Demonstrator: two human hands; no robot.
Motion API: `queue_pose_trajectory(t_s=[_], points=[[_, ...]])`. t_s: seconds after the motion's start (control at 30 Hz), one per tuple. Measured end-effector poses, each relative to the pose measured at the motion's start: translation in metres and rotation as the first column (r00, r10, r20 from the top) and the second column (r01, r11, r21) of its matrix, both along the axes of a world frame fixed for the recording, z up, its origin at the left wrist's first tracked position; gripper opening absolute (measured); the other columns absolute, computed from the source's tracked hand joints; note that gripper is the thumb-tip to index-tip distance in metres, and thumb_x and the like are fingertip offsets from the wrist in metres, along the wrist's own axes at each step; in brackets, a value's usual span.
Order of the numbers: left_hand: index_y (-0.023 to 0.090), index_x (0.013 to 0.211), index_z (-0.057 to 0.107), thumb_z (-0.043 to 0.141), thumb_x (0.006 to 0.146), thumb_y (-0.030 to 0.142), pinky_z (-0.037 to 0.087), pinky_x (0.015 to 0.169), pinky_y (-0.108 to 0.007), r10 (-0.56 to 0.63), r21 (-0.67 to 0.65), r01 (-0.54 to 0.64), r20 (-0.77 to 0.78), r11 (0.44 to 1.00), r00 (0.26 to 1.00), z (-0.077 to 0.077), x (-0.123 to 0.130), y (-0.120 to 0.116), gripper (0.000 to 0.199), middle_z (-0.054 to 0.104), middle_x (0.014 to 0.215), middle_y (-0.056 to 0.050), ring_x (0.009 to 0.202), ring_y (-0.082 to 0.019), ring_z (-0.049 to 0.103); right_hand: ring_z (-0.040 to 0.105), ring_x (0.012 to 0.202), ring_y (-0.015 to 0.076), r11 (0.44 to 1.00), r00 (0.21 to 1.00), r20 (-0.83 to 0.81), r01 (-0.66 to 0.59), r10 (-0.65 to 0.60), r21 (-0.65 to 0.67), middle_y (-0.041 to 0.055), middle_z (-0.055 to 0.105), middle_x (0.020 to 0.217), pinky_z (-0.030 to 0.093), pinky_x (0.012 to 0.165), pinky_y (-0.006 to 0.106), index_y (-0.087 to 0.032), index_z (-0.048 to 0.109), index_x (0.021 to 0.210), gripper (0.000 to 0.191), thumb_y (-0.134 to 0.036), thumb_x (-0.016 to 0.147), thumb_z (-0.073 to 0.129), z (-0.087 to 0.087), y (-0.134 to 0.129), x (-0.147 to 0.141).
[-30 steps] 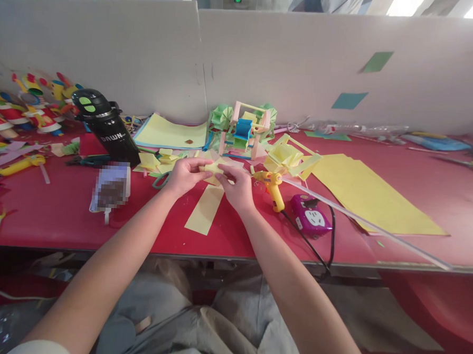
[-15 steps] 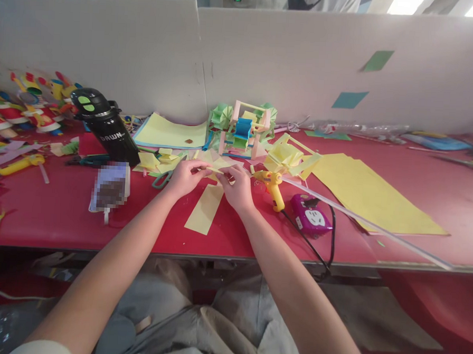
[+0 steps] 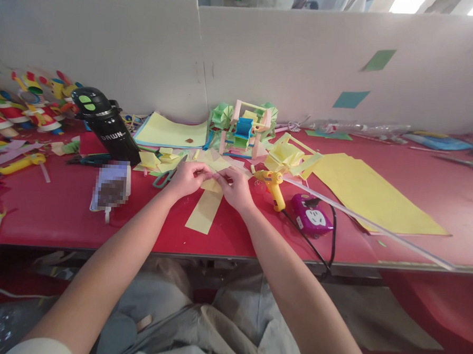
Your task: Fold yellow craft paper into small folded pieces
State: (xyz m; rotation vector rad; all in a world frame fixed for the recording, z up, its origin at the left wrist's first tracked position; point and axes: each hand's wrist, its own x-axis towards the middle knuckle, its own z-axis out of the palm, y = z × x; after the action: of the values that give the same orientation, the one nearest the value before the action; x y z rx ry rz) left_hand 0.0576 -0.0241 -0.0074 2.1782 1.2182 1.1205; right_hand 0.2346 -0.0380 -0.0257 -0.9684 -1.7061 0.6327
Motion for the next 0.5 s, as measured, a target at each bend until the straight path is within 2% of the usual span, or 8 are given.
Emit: queue_pose_trajectory(t_s=[0.1, 0.27, 0.33, 0.4, 0.5], points=[[0.017, 0.071, 0.071, 0.063, 0.082, 0.032, 0.042, 0.058, -0.025, 0.009, -0.003, -0.009, 0.029, 1.000, 1.000, -0.0006, -0.0012, 0.0012, 0.020, 0.068, 0.065, -0.001, 0.063, -0.015, 0.058, 0.057, 0.070, 0.0167, 0.997, 0.998, -0.055, -0.037, 0.033, -0.064, 0.0039, 0.066, 0.075, 0.044, 0.063, 0.030, -0.019, 0.068, 0.079, 0.029, -0.047, 0.085, 0.065, 0.0007, -0.0009, -0.0011], [0.019, 0.078, 0.077, 0.066, 0.081, 0.034, 0.049, 0.064, -0.026, -0.040, -0.042, 0.044, 0.089, 0.998, 0.995, -0.0017, 0.0005, 0.0020, 0.018, 0.075, 0.074, -0.003, 0.070, -0.017, 0.066, 0.050, 0.060, 0.0143, 0.999, 0.999, -0.006, 0.052, -0.052, -0.009, 0.0012, 0.061, 0.064, 0.041, 0.059, 0.030, -0.019, 0.064, 0.068, 0.033, -0.048, 0.083, 0.067, -0.0002, -0.0005, 0.0030], [0.020, 0.078, 0.077, 0.067, 0.081, 0.032, 0.050, 0.065, -0.027, -0.036, -0.048, 0.041, 0.108, 0.998, 0.994, -0.0023, 0.0015, 0.0025, 0.016, 0.076, 0.075, -0.003, 0.071, -0.018, 0.068, 0.052, 0.061, 0.0147, 0.998, 0.998, -0.010, 0.055, -0.055, -0.008, 0.0015, 0.062, 0.066, 0.042, 0.060, 0.030, -0.019, 0.066, 0.069, 0.032, -0.048, 0.083, 0.067, -0.0009, 0.0004, 0.0036], [0.020, 0.078, 0.077, 0.067, 0.081, 0.029, 0.051, 0.066, -0.028, 0.000, -0.023, 0.003, 0.131, 1.000, 0.991, -0.0030, 0.0015, 0.0037, 0.014, 0.076, 0.076, -0.003, 0.072, -0.018, 0.069, 0.057, 0.068, 0.0161, 0.997, 0.996, -0.045, 0.078, -0.078, 0.004, 0.0031, 0.066, 0.075, 0.045, 0.063, 0.030, -0.020, 0.070, 0.078, 0.028, -0.047, 0.083, 0.067, -0.0018, 0.0016, 0.0032], [0.019, 0.082, 0.076, 0.066, 0.083, 0.031, 0.052, 0.068, -0.029, 0.114, 0.038, -0.125, 0.215, 0.991, 0.970, -0.0036, -0.0005, 0.0063, 0.016, 0.076, 0.079, -0.004, 0.073, -0.019, 0.069, 0.059, 0.076, 0.0167, 0.973, 0.968, -0.133, 0.222, -0.212, 0.062, 0.0046, 0.067, 0.089, 0.047, 0.067, 0.030, -0.021, 0.069, 0.096, 0.029, -0.046, 0.082, 0.070, -0.0024, 0.0024, 0.0033]])
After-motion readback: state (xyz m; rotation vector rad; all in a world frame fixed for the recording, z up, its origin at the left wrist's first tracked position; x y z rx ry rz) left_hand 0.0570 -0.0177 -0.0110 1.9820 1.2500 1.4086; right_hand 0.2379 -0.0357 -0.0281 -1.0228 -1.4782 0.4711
